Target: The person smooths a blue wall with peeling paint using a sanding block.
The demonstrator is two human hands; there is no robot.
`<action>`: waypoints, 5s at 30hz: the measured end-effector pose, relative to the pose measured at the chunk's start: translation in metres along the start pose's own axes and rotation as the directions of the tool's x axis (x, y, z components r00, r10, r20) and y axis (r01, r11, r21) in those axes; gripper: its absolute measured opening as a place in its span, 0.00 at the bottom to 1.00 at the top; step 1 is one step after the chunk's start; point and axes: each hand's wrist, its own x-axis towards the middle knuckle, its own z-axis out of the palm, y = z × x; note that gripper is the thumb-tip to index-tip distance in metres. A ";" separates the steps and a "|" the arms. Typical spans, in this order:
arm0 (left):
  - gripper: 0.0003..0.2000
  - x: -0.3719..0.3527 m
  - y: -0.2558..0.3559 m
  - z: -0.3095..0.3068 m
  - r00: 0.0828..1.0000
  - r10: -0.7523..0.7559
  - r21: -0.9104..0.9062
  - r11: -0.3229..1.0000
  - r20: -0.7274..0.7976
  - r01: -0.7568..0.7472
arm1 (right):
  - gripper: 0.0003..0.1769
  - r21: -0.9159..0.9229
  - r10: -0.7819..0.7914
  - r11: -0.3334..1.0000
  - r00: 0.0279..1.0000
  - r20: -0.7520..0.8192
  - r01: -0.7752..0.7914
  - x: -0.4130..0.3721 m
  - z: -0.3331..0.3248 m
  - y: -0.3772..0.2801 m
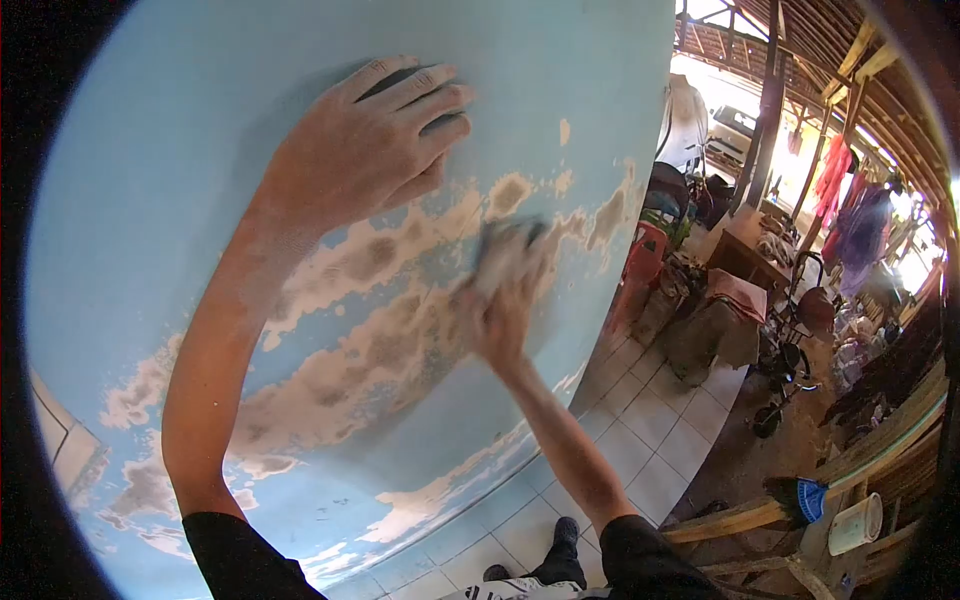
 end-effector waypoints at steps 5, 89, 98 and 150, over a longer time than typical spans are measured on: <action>0.10 -0.002 0.000 0.001 1.000 -0.005 0.029 1.000 0.019 0.004 | 0.37 0.248 0.437 0.894 0.847 -0.303 -0.373 0.055 -0.007 0.037; 0.03 0.089 0.042 0.066 0.965 0.179 0.134 0.979 -0.193 -0.155 | 0.30 -0.080 -0.012 0.997 0.993 0.114 0.021 -0.003 -0.052 -0.005; 0.05 0.088 0.044 0.067 0.972 0.134 0.072 0.990 -0.192 -0.123 | 0.36 -0.149 0.058 0.988 0.978 0.200 -0.029 -0.007 -0.058 -0.003; 0.11 0.089 0.045 0.070 0.977 0.121 0.007 0.993 -0.174 -0.122 | 0.32 0.003 -0.009 1.000 0.970 0.243 0.008 0.021 -0.052 -0.039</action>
